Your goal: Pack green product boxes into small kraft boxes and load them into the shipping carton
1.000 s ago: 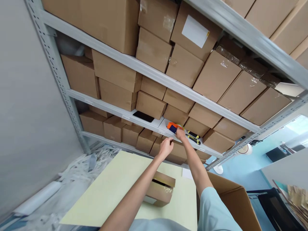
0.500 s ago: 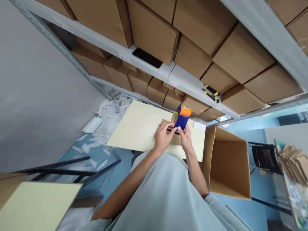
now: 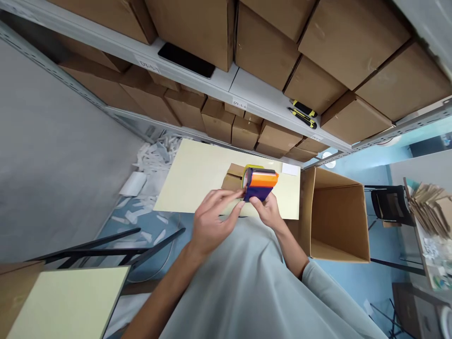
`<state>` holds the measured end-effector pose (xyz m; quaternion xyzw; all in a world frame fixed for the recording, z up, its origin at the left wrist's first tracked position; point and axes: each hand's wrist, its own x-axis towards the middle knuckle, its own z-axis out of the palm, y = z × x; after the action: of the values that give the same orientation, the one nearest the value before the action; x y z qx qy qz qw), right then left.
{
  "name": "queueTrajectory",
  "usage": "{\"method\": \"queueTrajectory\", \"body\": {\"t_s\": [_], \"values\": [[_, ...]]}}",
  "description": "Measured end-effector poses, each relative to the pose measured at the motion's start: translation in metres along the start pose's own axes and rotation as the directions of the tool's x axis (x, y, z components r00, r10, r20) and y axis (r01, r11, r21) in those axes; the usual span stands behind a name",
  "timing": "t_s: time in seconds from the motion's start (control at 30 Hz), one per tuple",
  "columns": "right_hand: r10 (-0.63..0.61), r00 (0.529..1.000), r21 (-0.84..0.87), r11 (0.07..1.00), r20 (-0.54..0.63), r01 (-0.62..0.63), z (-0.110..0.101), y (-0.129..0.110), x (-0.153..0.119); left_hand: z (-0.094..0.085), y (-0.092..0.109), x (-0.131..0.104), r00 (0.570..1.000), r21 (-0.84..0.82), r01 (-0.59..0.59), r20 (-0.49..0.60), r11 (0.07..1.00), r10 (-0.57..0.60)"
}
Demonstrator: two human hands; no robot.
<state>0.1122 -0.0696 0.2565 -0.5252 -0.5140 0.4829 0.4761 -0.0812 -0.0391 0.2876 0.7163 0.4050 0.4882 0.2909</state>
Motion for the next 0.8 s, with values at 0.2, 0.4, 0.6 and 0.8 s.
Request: {"method": "queueTrajectory", "body": {"t_s": [0.2,0.4,0.6,0.8], "values": [[0.003,0.992,-0.165,0.986,0.123,0.017,-0.011,-0.007,-0.018,-0.038,0.015,0.037,0.992,-0.051,0.122,0.046,0.991,-0.12],[-0.051,0.974,-0.391,0.91,0.219,0.135,-0.025,-0.014,-0.027,-0.05,0.024,0.058,0.967,-0.115,0.143,0.226,0.983,-0.115],[-0.106,0.96,-0.457,0.863,0.258,0.218,-0.035,-0.016,-0.029,-0.051,0.021,0.062,0.933,-0.212,0.233,0.322,0.949,-0.158],[-0.097,0.943,-0.489,0.835,0.319,0.251,-0.045,-0.024,-0.034,-0.048,0.014,0.05,0.931,-0.18,0.184,0.348,0.966,-0.112]]}}
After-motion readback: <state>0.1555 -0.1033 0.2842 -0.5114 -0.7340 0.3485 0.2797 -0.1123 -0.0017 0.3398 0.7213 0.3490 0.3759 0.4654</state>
